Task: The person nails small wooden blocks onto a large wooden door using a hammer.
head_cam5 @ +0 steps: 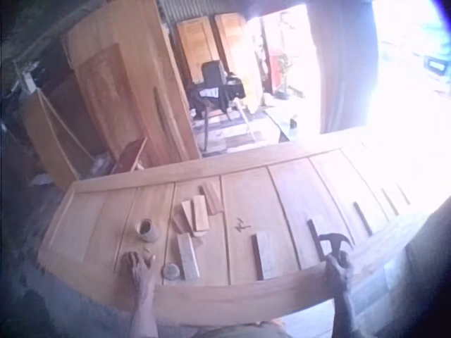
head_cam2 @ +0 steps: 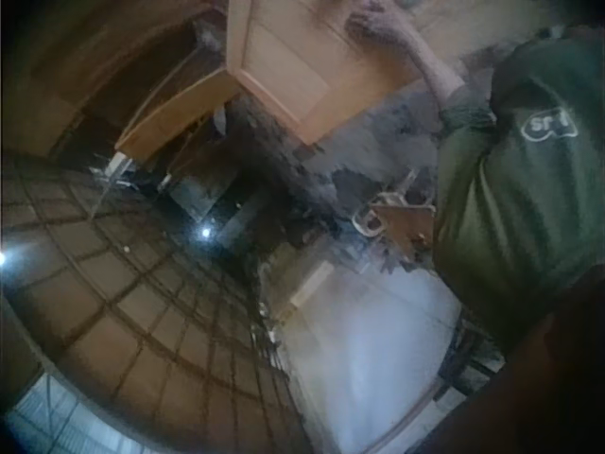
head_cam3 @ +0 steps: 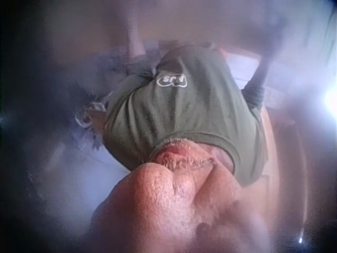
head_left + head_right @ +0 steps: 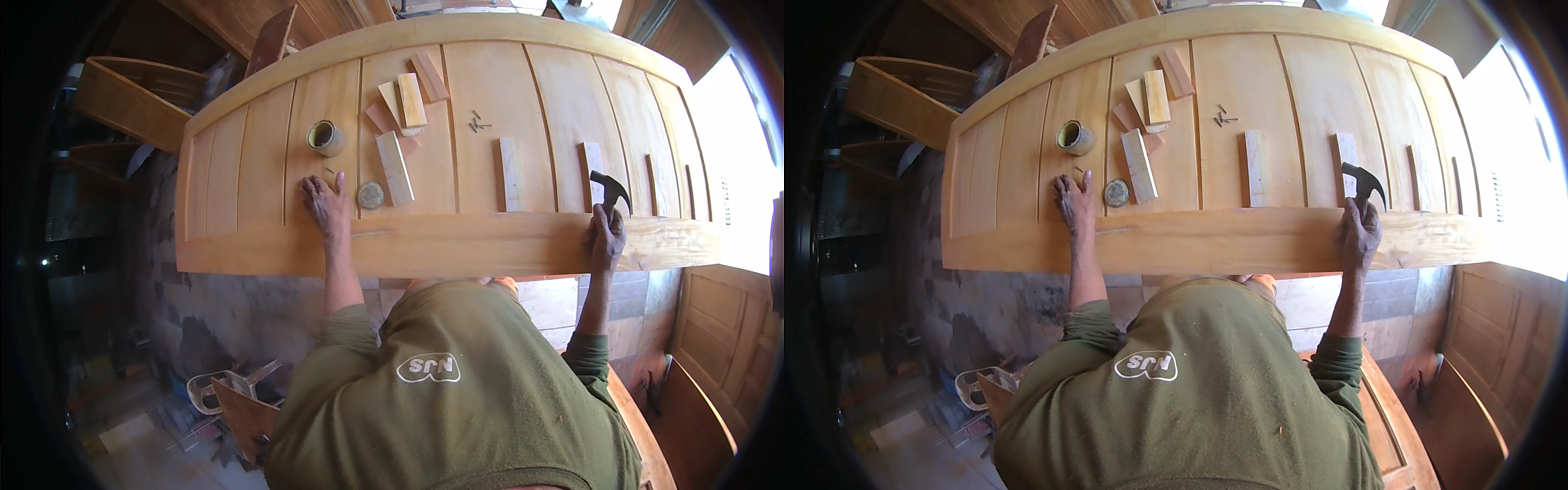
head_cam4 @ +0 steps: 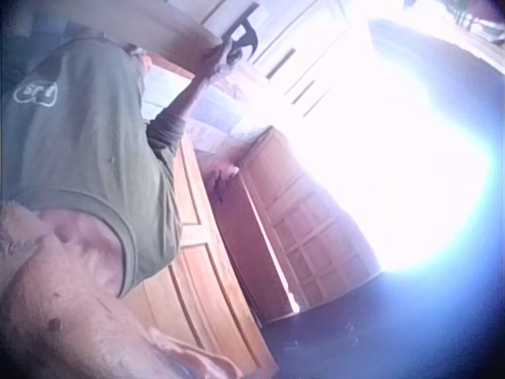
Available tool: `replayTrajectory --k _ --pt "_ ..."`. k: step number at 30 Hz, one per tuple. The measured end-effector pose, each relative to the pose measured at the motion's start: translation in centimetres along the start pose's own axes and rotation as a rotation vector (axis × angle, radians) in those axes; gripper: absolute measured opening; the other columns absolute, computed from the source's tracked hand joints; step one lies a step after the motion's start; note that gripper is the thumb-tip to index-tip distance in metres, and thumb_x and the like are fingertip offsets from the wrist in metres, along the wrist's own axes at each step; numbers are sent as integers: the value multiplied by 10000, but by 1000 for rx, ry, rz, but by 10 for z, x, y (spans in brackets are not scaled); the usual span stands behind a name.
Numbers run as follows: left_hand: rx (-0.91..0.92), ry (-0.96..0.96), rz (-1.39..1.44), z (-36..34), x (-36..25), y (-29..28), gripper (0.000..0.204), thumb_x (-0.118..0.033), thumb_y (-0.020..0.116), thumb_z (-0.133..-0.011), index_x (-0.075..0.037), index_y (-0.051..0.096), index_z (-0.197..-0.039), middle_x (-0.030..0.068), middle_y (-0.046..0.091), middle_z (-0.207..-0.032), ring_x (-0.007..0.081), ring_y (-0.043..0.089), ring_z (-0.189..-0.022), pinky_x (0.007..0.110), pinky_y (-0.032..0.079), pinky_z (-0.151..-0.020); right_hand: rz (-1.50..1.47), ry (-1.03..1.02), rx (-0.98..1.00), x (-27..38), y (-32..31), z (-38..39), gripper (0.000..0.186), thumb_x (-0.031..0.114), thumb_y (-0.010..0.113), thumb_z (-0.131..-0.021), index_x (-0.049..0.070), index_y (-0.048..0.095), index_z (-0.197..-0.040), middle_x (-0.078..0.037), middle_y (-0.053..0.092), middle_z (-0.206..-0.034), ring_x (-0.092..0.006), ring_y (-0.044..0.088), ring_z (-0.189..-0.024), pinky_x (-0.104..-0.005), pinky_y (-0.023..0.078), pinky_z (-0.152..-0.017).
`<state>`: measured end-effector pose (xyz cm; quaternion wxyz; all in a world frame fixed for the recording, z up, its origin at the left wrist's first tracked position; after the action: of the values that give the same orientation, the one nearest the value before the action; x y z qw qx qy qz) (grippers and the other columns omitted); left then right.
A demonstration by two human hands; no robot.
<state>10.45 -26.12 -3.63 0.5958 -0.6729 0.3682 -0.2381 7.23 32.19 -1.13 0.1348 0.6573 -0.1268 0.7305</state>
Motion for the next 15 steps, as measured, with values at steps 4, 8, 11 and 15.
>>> replayTrajectory --k 4,8,11,15 --pt "-186 60 74 -22 26 11 714 -473 609 -1052 116 553 -1451 327 470 -1588 494 432 -1483 531 367 -1240 -21 31 -6 11 21 11 215 247 750 -1039 138 603 -926 51 524 -684 -56 466 -471 -237 370 -425" --pt "-167 130 353 -35 20 -3 442 -247 772 -951 51 714 -1273 257 667 -1374 424 593 -1295 495 484 -1113 -12 40 -75 12 11 9 235 254 748 -1039 157 599 -885 55 518 -675 -55 459 -463 -237 365 -419" --pt "-164 133 349 -37 41 -22 233 -113 804 -897 1 788 -1100 212 748 -1133 388 690 -1068 487 558 -943 0 31 -99 13 16 14 253 256 747 -1040 160 593 -863 57 502 -659 -55 452 -459 -241 367 -418" --pt "-30 177 292 -38 59 -32 91 -89 721 -945 -6 739 -979 183 734 -1037 388 685 -1006 501 563 -871 24 -27 -82 9 18 12 257 249 739 -1045 160 590 -856 55 497 -643 -57 446 -452 -244 360 -416"
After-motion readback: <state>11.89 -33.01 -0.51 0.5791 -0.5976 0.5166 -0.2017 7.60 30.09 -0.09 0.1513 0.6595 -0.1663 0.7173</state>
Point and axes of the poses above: each hand's wrist, its own z-axis away from the middle knuckle, its own y-axis out of the palm, x = y × z, the point moved 1 cm from there along -z, towards the middle knuckle
